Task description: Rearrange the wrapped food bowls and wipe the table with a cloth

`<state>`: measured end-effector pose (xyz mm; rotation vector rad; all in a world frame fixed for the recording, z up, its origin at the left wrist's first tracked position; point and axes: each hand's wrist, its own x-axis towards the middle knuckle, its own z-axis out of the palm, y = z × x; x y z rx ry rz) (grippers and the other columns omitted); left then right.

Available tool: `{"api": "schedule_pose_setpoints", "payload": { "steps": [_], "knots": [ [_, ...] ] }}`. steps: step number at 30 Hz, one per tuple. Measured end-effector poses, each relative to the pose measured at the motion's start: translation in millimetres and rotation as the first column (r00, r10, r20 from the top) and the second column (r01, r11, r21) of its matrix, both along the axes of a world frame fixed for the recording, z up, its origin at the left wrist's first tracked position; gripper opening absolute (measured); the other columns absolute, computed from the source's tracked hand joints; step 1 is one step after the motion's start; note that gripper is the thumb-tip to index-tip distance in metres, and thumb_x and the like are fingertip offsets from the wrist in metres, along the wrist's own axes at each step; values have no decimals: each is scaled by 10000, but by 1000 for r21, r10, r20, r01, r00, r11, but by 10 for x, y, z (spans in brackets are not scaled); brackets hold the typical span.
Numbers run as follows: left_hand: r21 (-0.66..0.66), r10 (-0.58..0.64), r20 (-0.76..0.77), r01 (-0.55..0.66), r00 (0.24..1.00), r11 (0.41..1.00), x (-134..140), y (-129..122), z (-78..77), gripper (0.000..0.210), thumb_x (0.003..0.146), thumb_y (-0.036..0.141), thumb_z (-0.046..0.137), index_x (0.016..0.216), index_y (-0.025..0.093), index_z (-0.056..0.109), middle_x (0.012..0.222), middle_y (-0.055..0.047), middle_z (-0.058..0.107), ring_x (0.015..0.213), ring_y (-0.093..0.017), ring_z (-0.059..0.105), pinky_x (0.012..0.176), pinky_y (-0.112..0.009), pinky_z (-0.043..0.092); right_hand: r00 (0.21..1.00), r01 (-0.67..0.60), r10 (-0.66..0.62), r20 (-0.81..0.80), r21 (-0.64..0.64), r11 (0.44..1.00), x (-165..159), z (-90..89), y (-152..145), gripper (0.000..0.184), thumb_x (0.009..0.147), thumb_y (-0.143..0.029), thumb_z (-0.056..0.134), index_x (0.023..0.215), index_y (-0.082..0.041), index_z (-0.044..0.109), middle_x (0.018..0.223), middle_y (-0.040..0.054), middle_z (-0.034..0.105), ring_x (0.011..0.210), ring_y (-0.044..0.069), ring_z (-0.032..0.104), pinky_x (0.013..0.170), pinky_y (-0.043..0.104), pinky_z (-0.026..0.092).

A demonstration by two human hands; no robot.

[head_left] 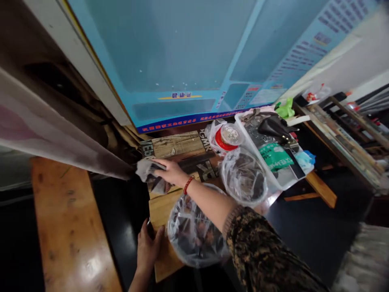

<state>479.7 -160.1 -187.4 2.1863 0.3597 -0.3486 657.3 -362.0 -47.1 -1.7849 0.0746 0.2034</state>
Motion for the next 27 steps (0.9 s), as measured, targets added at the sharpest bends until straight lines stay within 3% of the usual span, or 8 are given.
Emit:
{"api": "schedule_pose_setpoints", "payload": {
  "steps": [3, 7, 10, 14, 16, 20, 24, 27],
  "knots": [
    [155, -17, 80, 4, 997, 988, -101, 41, 131, 910, 707, 661, 568, 1400, 85, 441, 1342, -243, 520, 1324, -428, 431, 1092, -584, 362, 998, 46, -57, 13, 430, 901, -505, 497, -126, 554, 805, -244, 662, 1352, -230, 577, 1328, 21, 640, 1223, 189, 585, 1070, 333, 439],
    [89, 87, 38, -91, 995, 992, -534, 100, 258, 826, 713, 582, 625, 1386, 142, 438, 1331, -196, 549, 1246, -377, 526, 1048, -537, 428, 967, 129, 22, -255, 561, 818, -1809, 857, -957, 532, 704, -216, 751, 1228, -224, 662, 1253, 40, 680, 1172, 224, 622, 1046, 379, 467],
    [-63, 210, -175, -223, 962, 973, -943, 39, 296, 751, 700, 513, 700, 1319, 155, 470, 1203, -157, 633, 1108, -309, 625, 937, -444, 519, 776, 520, -218, -592, 403, 753, -2908, 671, -1651, 463, 667, -221, 793, 1123, -220, 711, 1067, 69, 745, 932, 237, 717, 872, 375, 560],
    [-257, 255, -396, -373, 882, 892, -1248, -164, 307, 511, 769, 456, 706, 1154, 169, 534, 1057, -112, 674, 891, -213, 687, 763, -351, 578, 600, 717, -458, -656, 188, 671, -3881, 97, -2090, 427, 615, -293, 828, 1020, -201, 730, 944, 61, 767, 839, 229, 727, 743, 306, 576],
    [-248, 280, -397, -396, 874, 884, -1268, -248, 320, 354, 838, 425, 637, 1057, 163, 543, 1005, -97, 672, 828, -177, 687, 694, -307, 583, 544, 759, -522, -657, 122, 639, -4039, -206, -2047, 533, 583, -320, 839, 1086, -202, 710, 921, 47, 769, 750, 224, 724, 649, 296, 577],
    [-95, 285, -321, -330, 903, 939, -1182, -297, 396, 225, 858, 384, 579, 920, 171, 545, 839, -52, 653, 727, -182, 670, 565, -268, 542, 566, 751, -527, -634, 132, 648, -3897, -636, -1716, 710, 629, -377, 784, 1294, -233, 582, 820, 11, 756, 562, 183, 680, 488, 265, 540],
    [35, 248, -268, -247, 931, 968, -1046, -251, 494, 220, 814, 414, 570, 785, 201, 523, 673, -11, 587, 684, -223, 642, 569, -301, 498, 535, 765, -566, -627, 76, 640, -3701, -755, -1475, 666, 684, -453, 709, 1284, -213, 545, 519, -67, 613, 330, 137, 525, 293, 201, 367],
    [112, 204, -244, -181, 948, 977, -887, -199, 516, 239, 807, 441, 539, 738, 214, 509, 647, -12, 582, 702, -245, 636, 612, -325, 487, 559, 749, -573, -599, 70, 659, -3621, -759, -1415, 522, 701, -453, 689, 1152, -210, 592, 499, -86, 570, 299, 108, 474, 272, 183, 321]
  ]
}}
